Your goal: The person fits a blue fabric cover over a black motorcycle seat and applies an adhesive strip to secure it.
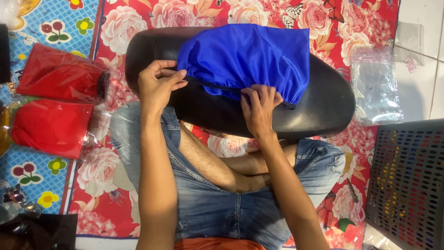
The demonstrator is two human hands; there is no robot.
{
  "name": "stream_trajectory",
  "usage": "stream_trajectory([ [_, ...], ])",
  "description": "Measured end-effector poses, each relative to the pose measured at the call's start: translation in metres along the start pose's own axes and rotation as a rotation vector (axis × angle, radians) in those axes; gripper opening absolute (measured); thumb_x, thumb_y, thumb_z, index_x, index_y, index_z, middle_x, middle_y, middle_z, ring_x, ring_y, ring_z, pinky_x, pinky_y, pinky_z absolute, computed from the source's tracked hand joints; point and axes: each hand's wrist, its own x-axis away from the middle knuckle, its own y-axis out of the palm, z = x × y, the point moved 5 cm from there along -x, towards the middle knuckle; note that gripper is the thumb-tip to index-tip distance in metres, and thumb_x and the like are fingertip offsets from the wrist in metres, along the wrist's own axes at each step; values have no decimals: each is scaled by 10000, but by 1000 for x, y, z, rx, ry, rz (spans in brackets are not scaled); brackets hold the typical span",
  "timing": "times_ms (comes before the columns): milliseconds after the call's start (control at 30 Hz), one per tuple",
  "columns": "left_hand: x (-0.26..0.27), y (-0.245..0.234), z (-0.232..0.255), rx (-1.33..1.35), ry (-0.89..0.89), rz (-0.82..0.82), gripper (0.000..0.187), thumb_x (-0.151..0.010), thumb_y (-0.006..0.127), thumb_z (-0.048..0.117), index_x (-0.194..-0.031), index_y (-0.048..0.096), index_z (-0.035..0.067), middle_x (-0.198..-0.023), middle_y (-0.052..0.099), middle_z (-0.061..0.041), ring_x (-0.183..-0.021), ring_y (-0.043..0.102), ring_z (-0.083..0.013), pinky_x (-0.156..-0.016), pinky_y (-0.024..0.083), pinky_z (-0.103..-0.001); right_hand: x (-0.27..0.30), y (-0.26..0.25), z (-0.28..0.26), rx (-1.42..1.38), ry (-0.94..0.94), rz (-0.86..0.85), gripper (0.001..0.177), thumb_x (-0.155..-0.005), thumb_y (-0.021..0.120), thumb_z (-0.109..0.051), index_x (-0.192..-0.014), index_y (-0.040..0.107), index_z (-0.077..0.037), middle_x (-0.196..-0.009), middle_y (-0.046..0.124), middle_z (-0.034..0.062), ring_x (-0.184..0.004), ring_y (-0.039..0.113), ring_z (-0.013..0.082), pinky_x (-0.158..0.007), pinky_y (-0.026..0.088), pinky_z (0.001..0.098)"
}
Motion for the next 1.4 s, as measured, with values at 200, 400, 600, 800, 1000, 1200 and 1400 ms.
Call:
stream_trajectory([
  [200, 1, 2, 6, -14, -23, -5, 367, -872, 841, 19, -1159, 644, -97, -866, 673, -224, -781, 784, -289, -713, 724, -386, -13, -9, -4, -1, 8, -48, 297, -832, 822, -107, -1087, 674, -133, -1079, 643, 31, -966, 570, 256, -851, 277, 409],
  [400, 0, 3, 3, -14, -23, -2, 361, -874, 838, 15, -1158, 644, -94, -864, 668, -218, -778, 783, -286, -710, 725, -385, -17, -7, 0, 27, -40, -106, 236, -845, 826, -122, -1054, 719, -146, -965, 672, -10, -954, 570, 238, -829, 267, 410],
  [600, 0, 2, 2, -39, 9, -15, 344, -885, 828, 12, -1157, 645, -94, -870, 667, -221, -781, 779, -296, -713, 718, -397, -13, -4, 1, 86, -95, -86, 104, -888, 805, -192, -974, 750, -178, -953, 661, -19, -967, 544, 229, -842, 244, 428],
  [800, 1, 4, 5, -19, -18, 18, 347, -864, 840, 3, -1143, 656, -92, -859, 674, -222, -769, 787, -293, -705, 726, -384, 13, 6, 5, 35, -152, 14, 185, -898, 793, -161, -1063, 713, -134, -998, 611, 68, -879, 523, 294, -797, 303, 442],
  [1000, 3, 5, 9, -45, -19, -3, 332, -873, 835, 12, -1140, 662, -84, -864, 677, -216, -763, 787, -280, -698, 725, -372, 40, 20, -17, -86, -235, 13, 142, -920, 773, -190, -1041, 752, -120, -960, 646, 61, -776, 579, 245, -753, 382, 367],
  [1200, 5, 4, 12, -22, -18, 23, 339, -858, 837, -3, -1132, 661, -95, -852, 675, -216, -750, 788, -289, -689, 730, -367, 26, 20, -18, -46, -239, 66, 125, -926, 735, -77, -1046, 762, -53, -973, 655, 116, -768, 593, 274, -690, 446, 374],
  [1400, 8, 6, 20, -11, -15, 22, 347, -861, 840, 9, -1135, 657, -101, -852, 676, -215, -731, 788, -285, -678, 728, -354, 9, 16, -17, -33, -254, 116, 96, -944, 698, -30, -1018, 759, -21, -940, 656, 137, -744, 599, 284, -639, 481, 362],
])
